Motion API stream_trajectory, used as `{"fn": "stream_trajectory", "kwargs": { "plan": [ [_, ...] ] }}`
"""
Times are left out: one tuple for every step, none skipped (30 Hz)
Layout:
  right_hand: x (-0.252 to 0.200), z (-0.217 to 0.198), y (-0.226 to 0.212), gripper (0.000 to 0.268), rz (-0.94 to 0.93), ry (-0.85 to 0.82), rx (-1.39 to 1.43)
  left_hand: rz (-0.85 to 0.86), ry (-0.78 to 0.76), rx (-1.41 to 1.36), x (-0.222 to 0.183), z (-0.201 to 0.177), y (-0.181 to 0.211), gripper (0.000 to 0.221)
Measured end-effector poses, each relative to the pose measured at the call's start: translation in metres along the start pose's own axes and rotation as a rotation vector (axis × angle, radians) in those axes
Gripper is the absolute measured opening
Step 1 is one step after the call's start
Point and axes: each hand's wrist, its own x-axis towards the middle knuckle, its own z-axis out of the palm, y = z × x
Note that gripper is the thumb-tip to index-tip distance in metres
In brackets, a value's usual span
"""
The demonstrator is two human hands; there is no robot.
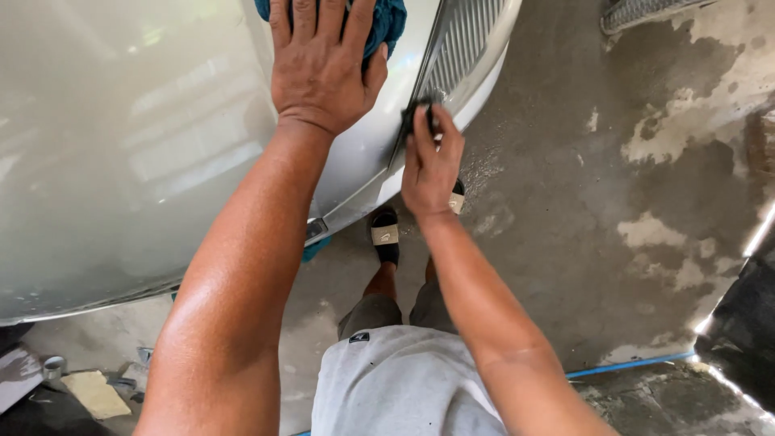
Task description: The person scrubs a car headlight with a black sponge and wipes it with a blue cloth. They repeatedly dip the sponge into a bucket of water and continue scrubbing and wiping the headlight surface.
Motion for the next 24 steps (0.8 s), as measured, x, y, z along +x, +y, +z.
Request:
{"fn": "stream_trajectory", "kwargs": {
  "plan": [
    [0.013,0.0,0.008,0.049,-0.067,0.032,-0.106,0.031,0.09,0.059,-0.001,0.003,-0.001,0.063],
    [0.027,-0.001,0.016,0.047,-0.134,0.063,-0.211,0.061,0.181,0.119,-0.002,0.007,-0.001,0.064],
    [0.059,-0.001,0.025,0.047,-0.134,0.061,-0.207,0.059,0.179,0.121,0.0,0.003,-0.003,0.064],
    [0.09,-0.002,0.035,0.04,-0.19,0.125,-0.184,0.015,0.058,0.043,0.002,0.0,-0.005,0.062],
    [0.117,-0.007,0.047,0.033,-0.239,0.185,-0.171,-0.024,-0.067,-0.048,0.001,-0.001,-0.002,0.061],
    [0.12,-0.009,0.051,0.033,-0.232,0.18,-0.178,-0.023,-0.073,-0.057,-0.004,0.001,0.002,0.061],
    [0.133,-0.008,0.054,0.027,-0.201,0.19,-0.24,-0.013,-0.036,-0.024,-0.002,0.002,0.001,0.062],
    [0.146,-0.007,0.056,0.021,-0.169,0.199,-0.301,-0.003,0.001,0.009,0.001,0.002,-0.001,0.062],
    [0.131,-0.006,0.044,0.021,-0.17,0.201,-0.3,-0.003,0.003,0.01,0.0,0.002,0.0,0.062],
    [0.116,-0.005,0.032,0.03,-0.153,0.21,-0.226,0.007,0.042,0.025,0.0,0.003,0.0,0.063],
    [0.101,-0.003,0.02,0.04,-0.134,0.218,-0.15,0.017,0.08,0.04,-0.001,0.004,-0.001,0.064],
    [0.068,0.0,0.01,0.04,-0.135,0.218,-0.148,0.016,0.08,0.043,0.001,0.002,-0.001,0.064],
    [0.033,0.002,-0.001,0.043,-0.074,0.157,-0.117,0.009,0.056,0.032,0.001,0.0,-0.001,0.064],
    [-0.003,0.003,-0.012,0.047,-0.016,0.093,-0.085,0.002,0.032,0.021,0.0,-0.001,0.0,0.064],
    [-0.012,0.007,-0.01,0.047,-0.014,0.093,-0.083,0.003,0.029,0.023,0.0,0.0,-0.001,0.064],
    [-0.022,0.011,-0.007,0.05,0.021,0.068,-0.042,0.011,0.045,0.023,-0.001,0.001,-0.002,0.064],
    [-0.032,0.013,-0.004,0.052,0.057,0.044,-0.004,0.021,0.061,0.02,-0.001,0.002,-0.001,0.064],
    [-0.018,0.011,0.002,0.052,0.061,0.046,-0.006,0.025,0.059,0.018,0.0,0.0,-0.001,0.064],
    [-0.003,0.01,0.009,0.054,0.008,0.081,-0.087,0.023,0.057,0.018,0.001,0.0,0.0,0.064],
    [0.011,0.008,0.015,0.056,-0.045,0.115,-0.168,0.021,0.055,0.018,0.001,-0.002,0.0,0.064],
    [0.045,0.01,0.035,0.056,-0.045,0.115,-0.166,0.02,0.054,0.021,0.006,-0.009,0.002,0.064],
    [0.078,0.012,0.055,0.048,-0.132,0.207,-0.117,-0.04,-0.045,-0.053,0.009,-0.016,0.003,0.06],
    [0.107,0.011,0.077,0.04,-0.216,0.293,-0.075,-0.099,-0.149,-0.135,0.011,-0.022,0.008,0.057],
    [0.119,0.015,0.108,0.04,-0.211,0.289,-0.08,-0.098,-0.154,-0.141,0.004,-0.014,0.008,0.057]
  ]
}}
